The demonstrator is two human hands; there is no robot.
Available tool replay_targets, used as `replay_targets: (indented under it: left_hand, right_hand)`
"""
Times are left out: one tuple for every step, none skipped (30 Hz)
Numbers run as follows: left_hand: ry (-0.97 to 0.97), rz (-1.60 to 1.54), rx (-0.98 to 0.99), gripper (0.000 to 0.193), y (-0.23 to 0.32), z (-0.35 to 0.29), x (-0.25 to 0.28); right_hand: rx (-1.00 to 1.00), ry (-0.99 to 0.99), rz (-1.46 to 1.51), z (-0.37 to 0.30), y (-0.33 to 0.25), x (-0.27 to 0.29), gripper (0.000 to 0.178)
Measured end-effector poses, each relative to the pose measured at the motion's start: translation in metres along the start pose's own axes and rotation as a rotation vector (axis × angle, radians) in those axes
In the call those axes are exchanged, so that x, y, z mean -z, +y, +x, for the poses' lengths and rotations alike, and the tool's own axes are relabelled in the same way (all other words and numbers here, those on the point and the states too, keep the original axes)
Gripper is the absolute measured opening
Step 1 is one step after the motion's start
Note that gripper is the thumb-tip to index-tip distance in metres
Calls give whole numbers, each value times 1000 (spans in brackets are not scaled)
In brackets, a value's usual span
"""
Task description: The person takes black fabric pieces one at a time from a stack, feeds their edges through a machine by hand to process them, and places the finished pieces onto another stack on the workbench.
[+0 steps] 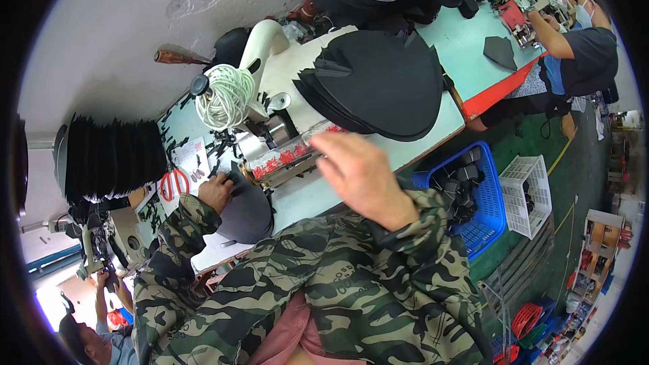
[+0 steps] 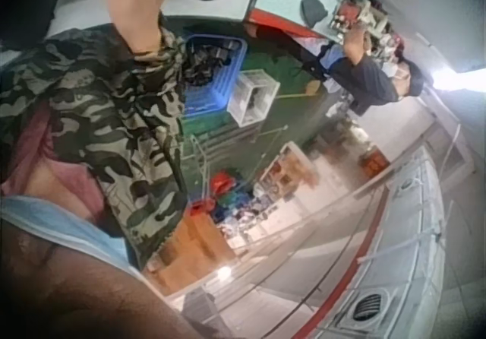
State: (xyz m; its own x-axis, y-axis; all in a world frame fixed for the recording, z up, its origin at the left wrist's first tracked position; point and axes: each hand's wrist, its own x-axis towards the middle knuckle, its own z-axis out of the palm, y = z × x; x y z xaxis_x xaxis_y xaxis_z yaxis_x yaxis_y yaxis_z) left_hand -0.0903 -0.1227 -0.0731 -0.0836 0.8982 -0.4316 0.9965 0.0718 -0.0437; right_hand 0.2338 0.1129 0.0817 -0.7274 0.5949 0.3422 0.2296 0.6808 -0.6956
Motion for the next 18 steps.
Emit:
replay_targets:
  left_hand:
    - [83,29,-96,36,-5,2,-2]
    - [114,-26,-77,33,-8,2,-7]
    - [123,-25,-94,33,-12,4,-7]
    - [123,-7,-159,31,-16,7,-6]
    - [120,10,-217,29,-16,8,-1]
    - [29,13,-233,20,-15,11,8]
    - [32,14,-240,20,-12,15,7]
    - [100,38,-358,15,-12,14,5]
    - [172,61,-483,11,-8,17,8]
    - [140,91,-492,10,-2,17,9]
    - [133,93,-483,10,1,14,9]
    - [214,149,-389,8,3,11,7]
    - [292,207,-291,7,4,7,6]
    - [33,48,-127,10,9,8,10]
    - [19,50,-107,10,20,7,37]
    - [-134,-201,-237,12,40,12,84]
    - [-293,-455,-353,13,56,14,121]
    - [-295,-459,-338,13,67,11,147]
  right_hand:
    - [-3,6,-6,-4,-2,-7,32]
    - [-55,-89,63,-8,-1,-14,32]
    - [-114,-179,126,-14,1,-19,31]
    - [-122,-168,112,-18,3,-22,31]
    - [-151,-180,164,-22,6,-26,31]
    - [-179,-192,217,-26,8,-31,30]
    - [-182,-187,212,-30,10,-36,30]
    - [-207,-233,270,-32,11,-44,30]
    - [-234,-276,324,-34,14,-51,30]
    - [-226,-265,347,-38,15,-59,28]
    - [-221,-269,357,-39,17,-63,28]
    - [-300,-398,401,-41,18,-67,30]
    - [-376,-530,445,-42,20,-71,32]
    - [-367,-546,456,-46,24,-74,32]
    - [-170,-575,496,-49,33,-78,34]
    - [7,-586,514,-53,39,-77,36]
    - [2,-592,521,-52,38,-77,36]
    - [-24,-687,588,-43,32,-73,37]
